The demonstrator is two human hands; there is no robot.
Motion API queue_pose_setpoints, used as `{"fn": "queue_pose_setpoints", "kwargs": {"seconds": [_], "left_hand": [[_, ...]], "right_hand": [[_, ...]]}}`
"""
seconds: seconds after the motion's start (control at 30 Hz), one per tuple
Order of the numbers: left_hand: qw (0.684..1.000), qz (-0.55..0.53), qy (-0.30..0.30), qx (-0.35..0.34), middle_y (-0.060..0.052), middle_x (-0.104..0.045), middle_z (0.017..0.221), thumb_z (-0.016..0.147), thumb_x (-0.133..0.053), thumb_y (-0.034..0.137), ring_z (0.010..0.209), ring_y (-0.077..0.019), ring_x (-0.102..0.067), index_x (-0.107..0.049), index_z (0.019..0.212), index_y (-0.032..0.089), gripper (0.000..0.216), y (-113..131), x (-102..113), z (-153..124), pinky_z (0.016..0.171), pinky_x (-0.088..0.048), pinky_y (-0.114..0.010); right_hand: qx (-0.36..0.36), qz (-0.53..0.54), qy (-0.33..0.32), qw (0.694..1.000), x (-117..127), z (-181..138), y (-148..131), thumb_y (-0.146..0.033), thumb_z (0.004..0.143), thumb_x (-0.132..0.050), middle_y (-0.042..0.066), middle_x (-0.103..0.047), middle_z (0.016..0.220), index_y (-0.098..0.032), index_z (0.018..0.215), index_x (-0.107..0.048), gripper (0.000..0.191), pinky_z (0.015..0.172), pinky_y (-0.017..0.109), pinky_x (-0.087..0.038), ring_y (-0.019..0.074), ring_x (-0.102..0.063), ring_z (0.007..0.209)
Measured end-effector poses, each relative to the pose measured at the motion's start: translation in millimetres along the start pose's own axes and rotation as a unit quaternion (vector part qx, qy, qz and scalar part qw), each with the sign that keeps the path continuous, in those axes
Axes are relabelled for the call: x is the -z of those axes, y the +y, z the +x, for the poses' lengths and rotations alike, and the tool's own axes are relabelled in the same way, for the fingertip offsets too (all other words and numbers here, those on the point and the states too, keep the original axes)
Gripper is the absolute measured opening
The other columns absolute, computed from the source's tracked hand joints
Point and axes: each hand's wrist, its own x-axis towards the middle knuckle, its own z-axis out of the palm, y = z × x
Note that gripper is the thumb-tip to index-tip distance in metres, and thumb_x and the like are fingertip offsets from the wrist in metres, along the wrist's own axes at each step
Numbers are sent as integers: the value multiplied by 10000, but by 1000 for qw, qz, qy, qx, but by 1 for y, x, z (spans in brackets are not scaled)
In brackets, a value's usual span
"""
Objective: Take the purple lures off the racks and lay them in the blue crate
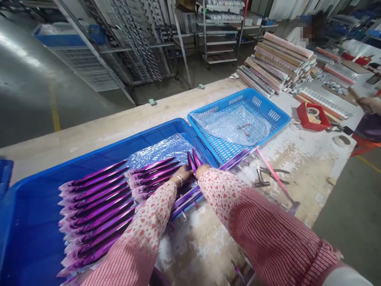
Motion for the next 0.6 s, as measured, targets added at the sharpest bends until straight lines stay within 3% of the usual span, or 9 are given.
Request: {"fn": "queue_pose_setpoints", "kwargs": {"seconds": [0.1, 0.2, 0.3, 0.37, 0.43, 0.5, 0.57, 0.6], "left_hand": [[999, 44, 1, -10, -82, -694, 649, 757, -771, 220, 588, -263, -702, -593, 1139, 105, 437, 4, -2, -2, 655, -567, -378], [998, 56, 32, -29, -188, -742, 855, 756, -779, 273, 822, -317, -742, -613, 1080, 97, 404, 18, 6, -12, 760, -557, -375], [991, 22, 95, -94, -161, -734, 1034, 806, -741, 305, 966, -269, -722, -582, 1198, 132, 457, 30, 38, -47, 838, -537, -317], [968, -38, 138, -208, -115, -729, 1002, 887, -643, 340, 871, -225, -726, -525, 1306, 153, 474, 24, 68, -91, 799, -554, -321], [923, -92, 208, -310, -86, -715, 1018, 926, -575, 385, 865, -193, -715, -500, 1341, 178, 470, 1, 90, -149, 809, -563, -324], [888, -118, 296, -332, -80, -700, 1069, 909, -591, 434, 967, -193, -696, -519, 1311, 192, 475, -40, 89, -212, 905, -546, -338], [884, -128, 344, -288, -96, -677, 1163, 869, -636, 447, 1105, -215, -657, -559, 1256, 198, 466, -96, 62, -263, 1022, -495, -356], [903, -129, 325, -250, -113, -654, 1241, 854, -650, 443, 1183, -233, -625, -564, 1254, 201, 476, -126, 40, -280, 1070, -463, -366]], "right_hand": [[-30, -42, -29, 998, 10, -7, -5, -120, 846, -609, 270, -713, 1117, -85, 1086, -749, 280, 854, 525, -578, 377, -695, 1072], [13, -62, -16, 998, 29, -24, -5, -87, 857, -598, 252, -720, 1107, -79, 1093, -741, 277, 897, 454, -564, 344, -694, 1078], [85, -70, 20, 994, 53, -47, -3, -143, 954, -486, 241, -696, 1165, -84, 1163, -705, 309, 958, 418, -510, 321, -658, 1139], [128, -60, 59, 988, 63, -62, -6, -235, 1004, -424, 220, -684, 1185, -101, 1191, -680, 343, 954, 430, -485, 329, -634, 1155], [184, -15, 102, 978, 61, -78, -16, -290, 1012, -428, 140, -712, 1104, -158, 1156, -684, 323, 924, 403, -471, 295, -650, 1084], [249, 30, 114, 961, 45, -98, -36, -303, 997, -470, 77, -717, 1047, -198, 1122, -684, 269, 908, 367, -450, 253, -644, 1026], [321, 38, 108, 940, 16, -120, -60, -326, 969, -535, 71, -696, 1118, -203, 1156, -661, 257, 926, 362, -423, 248, -598, 1073], [353, 28, 110, 929, 0, -129, -72, -348, 953, -568, 83, -674, 1181, -198, 1194, -642, 293, 944, 372, -408, 258, -564, 1121]]}}
